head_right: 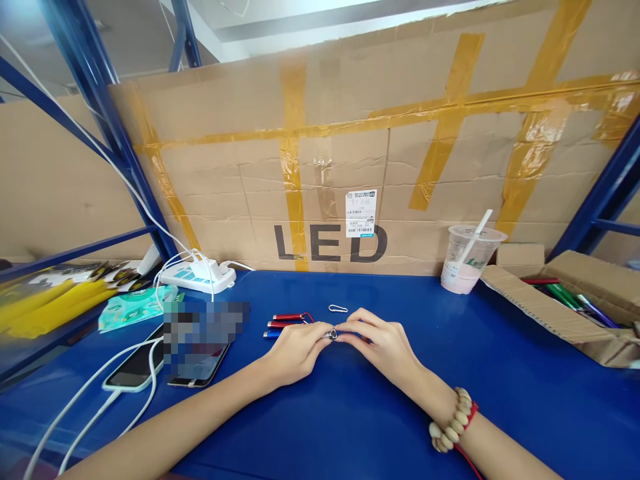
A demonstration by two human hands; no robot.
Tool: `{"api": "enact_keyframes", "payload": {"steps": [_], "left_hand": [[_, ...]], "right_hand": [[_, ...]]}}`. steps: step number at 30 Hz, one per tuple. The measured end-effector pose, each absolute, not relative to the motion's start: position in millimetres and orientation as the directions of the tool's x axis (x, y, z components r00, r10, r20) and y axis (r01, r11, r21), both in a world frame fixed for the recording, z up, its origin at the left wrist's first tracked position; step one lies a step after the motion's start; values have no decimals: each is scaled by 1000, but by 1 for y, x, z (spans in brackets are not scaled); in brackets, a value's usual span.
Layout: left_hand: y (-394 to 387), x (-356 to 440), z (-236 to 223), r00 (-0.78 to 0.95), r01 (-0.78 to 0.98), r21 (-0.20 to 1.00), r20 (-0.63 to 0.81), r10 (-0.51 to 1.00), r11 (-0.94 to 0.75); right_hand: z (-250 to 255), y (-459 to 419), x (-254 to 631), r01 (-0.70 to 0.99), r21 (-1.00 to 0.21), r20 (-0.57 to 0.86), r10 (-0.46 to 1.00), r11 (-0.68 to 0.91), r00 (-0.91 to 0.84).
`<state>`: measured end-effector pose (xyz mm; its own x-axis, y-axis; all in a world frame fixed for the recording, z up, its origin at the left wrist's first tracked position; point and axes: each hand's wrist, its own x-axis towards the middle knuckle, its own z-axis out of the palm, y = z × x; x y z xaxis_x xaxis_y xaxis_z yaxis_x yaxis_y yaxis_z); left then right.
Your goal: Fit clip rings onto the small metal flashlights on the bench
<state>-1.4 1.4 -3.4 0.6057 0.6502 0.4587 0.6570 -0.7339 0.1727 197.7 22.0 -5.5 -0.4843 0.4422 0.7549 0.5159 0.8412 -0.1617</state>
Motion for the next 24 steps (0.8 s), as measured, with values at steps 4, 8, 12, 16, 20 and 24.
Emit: {"api": "enact_keyframes", "payload": {"steps": [4, 8, 12, 16, 20, 24], "left_hand": [[3, -2, -2, 629, 651, 138, 452, 633, -746], [5, -3, -1, 650, 654, 65, 462, 604, -754], [7, -4, 0, 673, 653, 34, 432, 600, -756], [8, -5, -1, 678, 649, 39, 424, 600, -760], [10, -5, -2, 675, 643, 34, 447, 588, -765], [10, -6, -2, 686, 628, 42, 442, 578, -777]], "right_hand": [[-4, 21, 197, 499, -131, 762, 409, 857, -502], [-3, 21, 197, 491, -102, 763, 385, 865, -519], [-2, 21, 197, 496, -78, 762, 373, 865, -530], [-1, 20, 197, 489, -85, 758, 375, 868, -533], [-1, 18, 197, 486, -108, 766, 384, 867, -516], [0, 18, 197, 478, -105, 761, 379, 872, -526]]}}
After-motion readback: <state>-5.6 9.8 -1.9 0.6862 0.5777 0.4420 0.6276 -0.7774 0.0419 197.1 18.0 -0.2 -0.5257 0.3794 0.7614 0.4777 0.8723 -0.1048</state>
